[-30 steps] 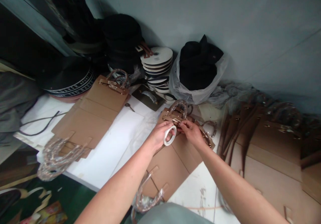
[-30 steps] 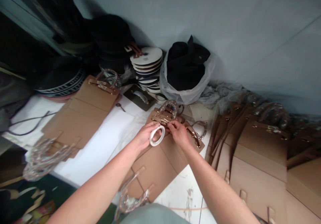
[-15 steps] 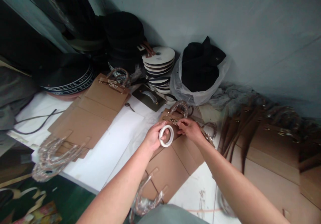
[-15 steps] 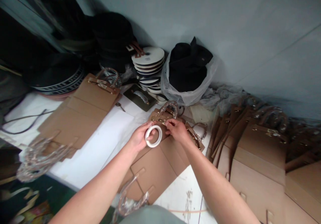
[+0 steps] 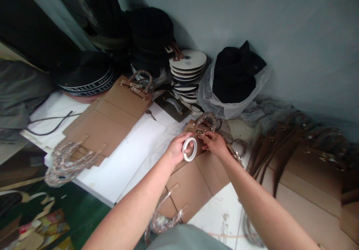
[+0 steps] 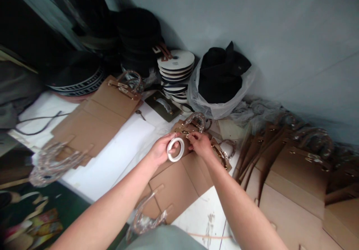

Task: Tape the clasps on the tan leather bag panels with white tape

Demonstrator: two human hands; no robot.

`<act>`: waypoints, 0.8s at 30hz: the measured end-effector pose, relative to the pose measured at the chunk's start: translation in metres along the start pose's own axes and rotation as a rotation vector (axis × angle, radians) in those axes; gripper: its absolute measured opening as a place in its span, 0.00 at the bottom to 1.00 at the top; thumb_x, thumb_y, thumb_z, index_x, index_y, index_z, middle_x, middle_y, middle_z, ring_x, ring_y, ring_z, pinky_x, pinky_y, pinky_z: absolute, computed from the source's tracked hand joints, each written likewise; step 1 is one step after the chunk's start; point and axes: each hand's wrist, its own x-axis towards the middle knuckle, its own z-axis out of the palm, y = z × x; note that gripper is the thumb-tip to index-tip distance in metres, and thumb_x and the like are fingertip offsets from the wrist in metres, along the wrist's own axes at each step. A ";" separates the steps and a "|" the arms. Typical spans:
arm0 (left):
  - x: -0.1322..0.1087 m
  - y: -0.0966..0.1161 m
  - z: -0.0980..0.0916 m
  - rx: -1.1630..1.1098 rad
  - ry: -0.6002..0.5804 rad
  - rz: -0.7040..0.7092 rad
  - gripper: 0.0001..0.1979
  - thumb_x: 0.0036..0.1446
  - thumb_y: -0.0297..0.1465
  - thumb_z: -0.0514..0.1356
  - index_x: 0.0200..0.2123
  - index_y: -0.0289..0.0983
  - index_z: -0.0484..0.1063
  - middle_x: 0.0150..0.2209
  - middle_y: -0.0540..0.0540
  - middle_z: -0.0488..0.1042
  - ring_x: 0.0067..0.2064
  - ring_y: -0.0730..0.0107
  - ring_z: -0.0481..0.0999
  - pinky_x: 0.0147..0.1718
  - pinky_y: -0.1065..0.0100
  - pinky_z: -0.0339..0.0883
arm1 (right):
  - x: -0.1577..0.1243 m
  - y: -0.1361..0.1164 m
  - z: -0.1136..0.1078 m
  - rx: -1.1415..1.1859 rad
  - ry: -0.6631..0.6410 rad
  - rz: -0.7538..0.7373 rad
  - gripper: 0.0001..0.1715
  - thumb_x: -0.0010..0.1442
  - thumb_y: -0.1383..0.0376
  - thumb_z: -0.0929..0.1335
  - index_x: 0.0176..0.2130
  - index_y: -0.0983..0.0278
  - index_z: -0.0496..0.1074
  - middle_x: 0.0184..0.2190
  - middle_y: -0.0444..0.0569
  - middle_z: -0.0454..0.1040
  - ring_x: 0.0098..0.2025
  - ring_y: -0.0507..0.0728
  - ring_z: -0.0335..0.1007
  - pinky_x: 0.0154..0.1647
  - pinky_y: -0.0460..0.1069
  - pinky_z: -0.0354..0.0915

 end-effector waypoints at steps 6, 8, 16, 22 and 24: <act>-0.001 0.000 -0.002 -0.007 0.009 0.001 0.08 0.58 0.28 0.63 0.40 0.31 0.73 0.23 0.46 0.73 0.21 0.76 0.68 0.12 0.80 0.49 | -0.001 0.005 0.004 -0.058 0.058 -0.030 0.19 0.58 0.51 0.70 0.41 0.63 0.74 0.26 0.43 0.74 0.20 0.55 0.74 0.16 0.44 0.62; -0.002 -0.001 -0.002 -0.008 0.009 0.007 0.08 0.58 0.28 0.63 0.40 0.31 0.73 0.23 0.46 0.73 0.20 0.76 0.67 0.12 0.79 0.49 | -0.004 0.006 0.007 -0.098 0.131 -0.044 0.21 0.58 0.51 0.71 0.43 0.63 0.73 0.28 0.45 0.76 0.20 0.55 0.74 0.16 0.45 0.63; -0.006 -0.001 0.000 0.012 0.003 0.014 0.09 0.58 0.30 0.64 0.40 0.31 0.72 0.21 0.47 0.72 0.18 0.77 0.65 0.12 0.79 0.49 | -0.023 0.006 0.017 -0.701 0.284 -0.347 0.15 0.68 0.57 0.65 0.43 0.61 0.78 0.40 0.52 0.81 0.40 0.60 0.78 0.40 0.49 0.66; -0.012 0.001 0.008 0.041 0.023 0.024 0.07 0.60 0.31 0.62 0.39 0.32 0.71 0.23 0.48 0.72 0.19 0.77 0.66 0.13 0.79 0.51 | -0.019 -0.007 0.022 -0.964 0.270 -0.309 0.14 0.69 0.61 0.64 0.40 0.63 0.78 0.37 0.55 0.81 0.37 0.61 0.76 0.34 0.49 0.61; -0.015 0.003 0.013 0.054 0.025 0.031 0.06 0.62 0.31 0.60 0.38 0.32 0.71 0.23 0.48 0.71 0.20 0.78 0.66 0.13 0.79 0.52 | -0.019 -0.011 0.022 -0.971 0.259 -0.315 0.15 0.70 0.62 0.63 0.38 0.62 0.78 0.36 0.55 0.81 0.37 0.61 0.76 0.33 0.49 0.60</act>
